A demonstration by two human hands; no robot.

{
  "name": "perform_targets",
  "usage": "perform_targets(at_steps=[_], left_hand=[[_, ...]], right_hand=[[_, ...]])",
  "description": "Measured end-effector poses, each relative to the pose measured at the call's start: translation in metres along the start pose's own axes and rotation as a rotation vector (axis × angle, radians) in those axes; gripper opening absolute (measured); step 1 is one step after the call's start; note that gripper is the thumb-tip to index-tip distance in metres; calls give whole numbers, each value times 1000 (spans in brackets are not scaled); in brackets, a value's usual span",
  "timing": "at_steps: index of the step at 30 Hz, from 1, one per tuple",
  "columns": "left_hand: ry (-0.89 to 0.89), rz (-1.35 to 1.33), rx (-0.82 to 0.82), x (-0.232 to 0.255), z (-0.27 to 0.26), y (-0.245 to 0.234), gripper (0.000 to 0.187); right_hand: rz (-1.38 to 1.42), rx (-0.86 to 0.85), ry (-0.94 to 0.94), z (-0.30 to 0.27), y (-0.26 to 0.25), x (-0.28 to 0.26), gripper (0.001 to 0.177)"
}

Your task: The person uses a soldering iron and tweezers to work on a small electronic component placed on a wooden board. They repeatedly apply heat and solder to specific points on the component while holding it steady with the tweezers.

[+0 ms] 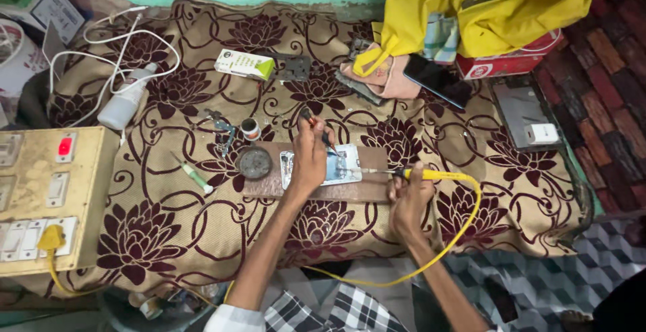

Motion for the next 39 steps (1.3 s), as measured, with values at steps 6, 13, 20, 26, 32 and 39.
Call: perform_targets(at_steps=[6, 13, 20, 26, 32, 39], left_hand=[[-23, -81, 9, 5, 2, 2, 24], [111, -14, -6, 14, 9, -9, 27], [-36, -229, -82, -6, 7, -8, 29], [-36, -236, -82, -12, 6, -6, 28], [-20, -183, -72, -11, 0, -9, 26], [3, -174, -74, -7, 4, -11, 28]], right_hand=[[183, 106, -61, 0, -9, 4, 37], [135, 140, -84, 5, -19, 11, 35], [85, 226, -47, 6, -17, 12, 32], [154, 115, -83, 5, -19, 14, 25], [171, 137, -149, 5, -27, 20, 22], [-39, 164, -134, 1, -12, 13, 21]])
Point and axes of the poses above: each hand's wrist, its own z-axis towards the middle knuckle, its own y-axis out of the palm, x = y × z, the point moved 1 cm from there along z, towards the middle knuckle, and after that the axes turned 15 degrees about z, right-handed, at the moved point
